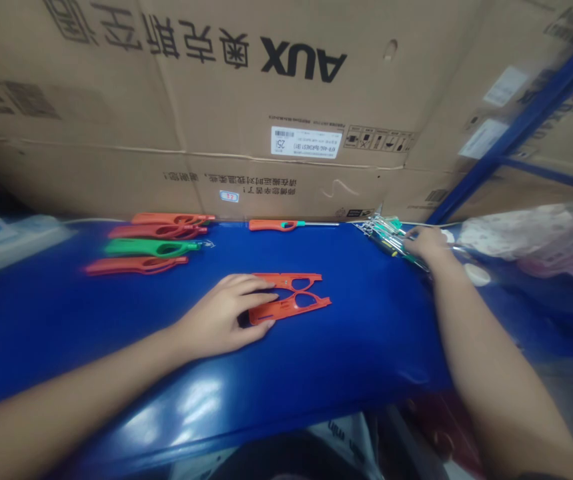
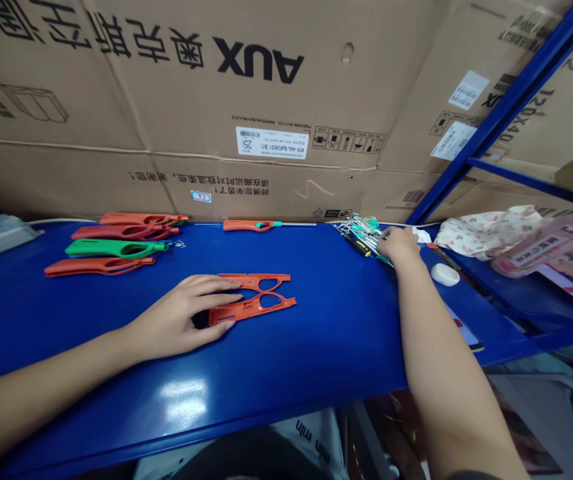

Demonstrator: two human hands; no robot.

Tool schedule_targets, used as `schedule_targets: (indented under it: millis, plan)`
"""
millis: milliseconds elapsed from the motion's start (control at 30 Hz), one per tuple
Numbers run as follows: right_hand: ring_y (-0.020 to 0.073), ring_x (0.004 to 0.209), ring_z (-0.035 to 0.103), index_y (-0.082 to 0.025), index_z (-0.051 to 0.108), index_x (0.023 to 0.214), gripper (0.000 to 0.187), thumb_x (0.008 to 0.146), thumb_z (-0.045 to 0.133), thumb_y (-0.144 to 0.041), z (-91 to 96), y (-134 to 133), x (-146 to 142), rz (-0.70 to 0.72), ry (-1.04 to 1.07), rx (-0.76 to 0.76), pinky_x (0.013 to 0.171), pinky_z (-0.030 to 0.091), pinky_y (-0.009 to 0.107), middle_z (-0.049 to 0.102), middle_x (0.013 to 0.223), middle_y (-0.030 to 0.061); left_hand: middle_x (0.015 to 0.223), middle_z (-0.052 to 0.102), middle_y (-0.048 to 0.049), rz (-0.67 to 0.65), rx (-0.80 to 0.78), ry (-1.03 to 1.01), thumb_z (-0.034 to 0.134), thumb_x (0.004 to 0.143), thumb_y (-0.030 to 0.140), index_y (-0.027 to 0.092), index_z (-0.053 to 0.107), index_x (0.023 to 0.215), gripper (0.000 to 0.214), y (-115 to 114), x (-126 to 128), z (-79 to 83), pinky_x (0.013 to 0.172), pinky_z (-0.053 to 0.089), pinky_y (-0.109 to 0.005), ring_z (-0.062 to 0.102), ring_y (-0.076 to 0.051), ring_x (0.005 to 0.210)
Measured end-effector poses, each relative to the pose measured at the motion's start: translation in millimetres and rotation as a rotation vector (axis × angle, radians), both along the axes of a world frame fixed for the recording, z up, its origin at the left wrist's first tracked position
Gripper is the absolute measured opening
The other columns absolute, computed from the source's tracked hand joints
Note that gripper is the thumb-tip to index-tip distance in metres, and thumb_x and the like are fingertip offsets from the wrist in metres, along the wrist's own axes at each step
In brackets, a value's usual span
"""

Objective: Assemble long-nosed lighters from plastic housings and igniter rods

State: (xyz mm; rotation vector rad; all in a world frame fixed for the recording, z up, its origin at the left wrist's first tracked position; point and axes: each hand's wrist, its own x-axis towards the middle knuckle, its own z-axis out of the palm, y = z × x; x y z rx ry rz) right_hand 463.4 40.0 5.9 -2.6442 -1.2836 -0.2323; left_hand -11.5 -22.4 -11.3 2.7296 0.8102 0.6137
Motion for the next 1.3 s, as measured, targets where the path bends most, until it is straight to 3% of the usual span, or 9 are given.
schedule_targets:
  millis: [333, 533, 667, 933, 1100, 1300]
  plan:
    - [0.0314, 0.097, 0.059, -0.018, 0.071, 0.082, 0.015, 0.070, 0.071, -0.026, -1.7, -2.7, 0.2, 0.091, 0.006, 0.187, 0.085, 0.047, 0.041, 0.060, 0.095, 0.0136, 0.135, 0.066, -0.0071, -0.003, 0.015, 0.014, 0.064, 0.090, 0.039, 0.025, 0.070, 0.124, 0.037, 0.1, 0.9, 0.0, 0.107, 0.045, -0.051, 0.059, -0.030, 0.125]
    - [0.0274, 0.085, 0.062, -0.019, 0.064, 0.088, 0.013, 0.076, 0.062, -0.023, 9.3, -7.2, -9.0, 0.190, 0.015, 0.387, 0.079, 0.048, 0.039, 0.067, 0.086, 0.0100, 0.133, 0.067, -0.0073, -0.011, 0.013, 0.016, 0.064, 0.090, 0.037, 0.025, 0.071, 0.121, 0.034, 0.8, 1.0, 0.5, 0.105, 0.045, -0.051, 0.060, -0.030, 0.123]
    - [0.0285, 0.088, 0.065, -0.019, 0.062, 0.092, 0.014, 0.080, 0.058, -0.025, 17.4, -9.9, -19.9, 0.250, -0.005, 0.490, 0.083, 0.049, 0.041, 0.070, 0.090, 0.0109, 0.133, 0.067, -0.0067, -0.020, 0.024, 0.019, 0.063, 0.091, 0.036, 0.026, 0.070, 0.122, 0.034, 0.8, 0.0, 1.0, 0.105, 0.045, -0.050, 0.060, -0.029, 0.122]
    - [0.0256, 0.082, 0.065, -0.019, 0.059, 0.091, 0.011, 0.084, 0.055, -0.026, 37.5, -18.9, -58.7, 0.557, -0.030, 0.833, 0.080, 0.051, 0.040, 0.068, 0.091, 0.0120, 0.131, 0.069, -0.0053, -0.051, 0.067, 0.051, 0.060, 0.092, 0.033, 0.026, 0.070, 0.122, 0.032, 1.7, 1.1, 8.6, 0.105, 0.046, -0.047, 0.062, -0.026, 0.121]
    - [0.0202, 0.073, 0.062, -0.020, 0.061, 0.092, 0.009, 0.086, 0.059, -0.028, 38.2, -29.1, -109.4, 0.791, 0.162, 0.781, 0.071, 0.050, 0.035, 0.067, 0.087, 0.0066, 0.129, 0.070, -0.0049, -0.089, 0.074, 0.177, 0.056, 0.094, 0.030, 0.026, 0.068, 0.125, 0.033, 4.2, -8.0, 23.7, 0.105, 0.047, -0.045, 0.064, -0.026, 0.120]
    - [0.0167, 0.070, 0.058, -0.020, 0.062, 0.091, 0.011, 0.087, 0.062, -0.031, 34.7, -54.6, -179.7, 0.960, 0.576, 0.508, 0.065, 0.047, 0.031, 0.065, 0.081, 0.0031, 0.135, 0.067, -0.0070, -0.034, 0.064, 0.258, 0.057, 0.093, 0.028, 0.026, 0.070, 0.123, 0.033, 2.8, -18.3, 42.4, 0.107, 0.048, -0.046, 0.059, -0.029, 0.130]
